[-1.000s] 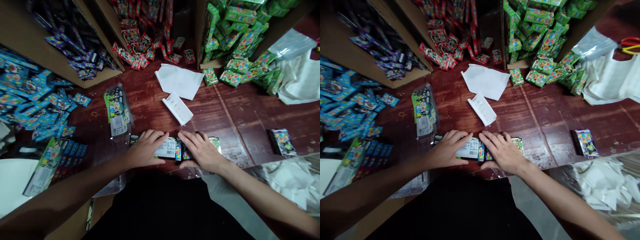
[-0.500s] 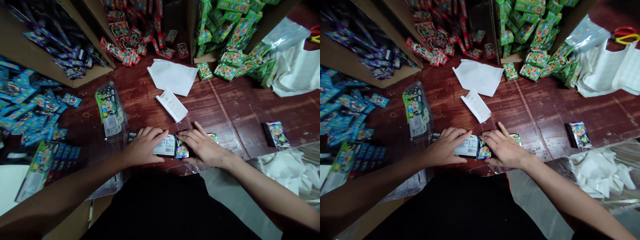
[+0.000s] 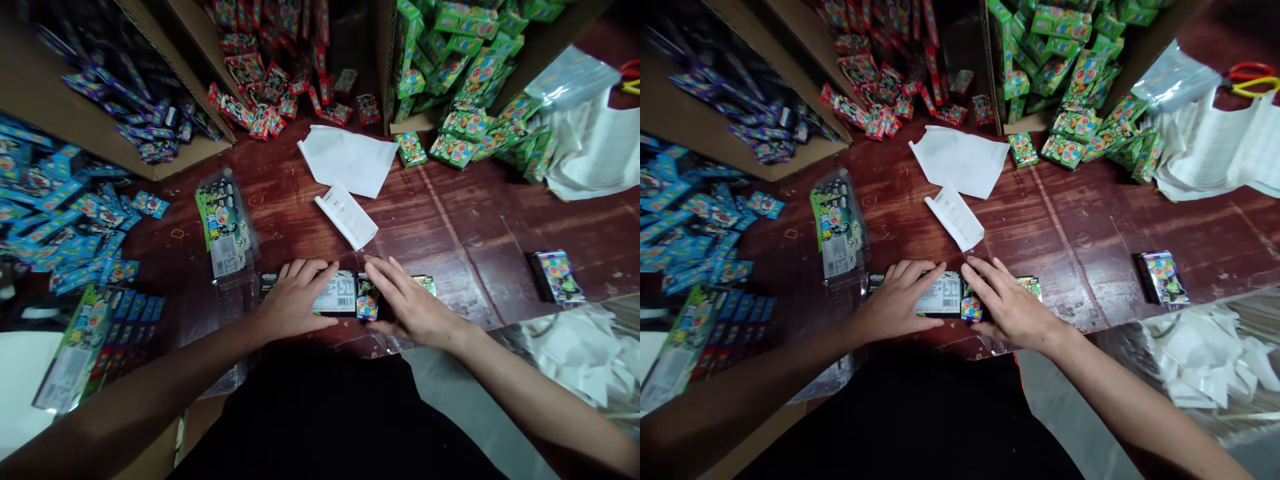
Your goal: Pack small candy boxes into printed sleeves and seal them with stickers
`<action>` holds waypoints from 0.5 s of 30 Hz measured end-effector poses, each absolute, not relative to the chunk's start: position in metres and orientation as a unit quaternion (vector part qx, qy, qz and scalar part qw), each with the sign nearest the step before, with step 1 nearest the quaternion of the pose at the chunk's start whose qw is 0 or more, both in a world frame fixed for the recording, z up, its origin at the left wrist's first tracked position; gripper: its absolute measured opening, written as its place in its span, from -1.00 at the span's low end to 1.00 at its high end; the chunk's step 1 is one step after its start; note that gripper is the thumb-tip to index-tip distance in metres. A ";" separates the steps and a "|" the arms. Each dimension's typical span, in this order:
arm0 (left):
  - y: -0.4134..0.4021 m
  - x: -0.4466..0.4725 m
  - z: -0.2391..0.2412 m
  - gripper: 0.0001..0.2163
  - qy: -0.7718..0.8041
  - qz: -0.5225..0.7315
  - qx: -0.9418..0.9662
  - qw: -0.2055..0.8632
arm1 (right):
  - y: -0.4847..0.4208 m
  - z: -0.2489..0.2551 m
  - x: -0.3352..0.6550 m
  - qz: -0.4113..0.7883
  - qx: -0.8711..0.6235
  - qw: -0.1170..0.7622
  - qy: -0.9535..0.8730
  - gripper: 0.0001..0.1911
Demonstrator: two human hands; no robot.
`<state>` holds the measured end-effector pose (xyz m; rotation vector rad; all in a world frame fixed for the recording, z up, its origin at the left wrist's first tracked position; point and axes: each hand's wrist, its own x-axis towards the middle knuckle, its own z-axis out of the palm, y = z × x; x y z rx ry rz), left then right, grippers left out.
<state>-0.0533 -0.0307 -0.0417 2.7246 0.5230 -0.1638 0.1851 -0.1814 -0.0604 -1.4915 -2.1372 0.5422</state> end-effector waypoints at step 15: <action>-0.031 -0.039 -0.041 -0.13 0.160 -0.065 0.968 0.182 | -0.173 -0.053 0.189 0.220 -0.518 0.230 -0.794 0.18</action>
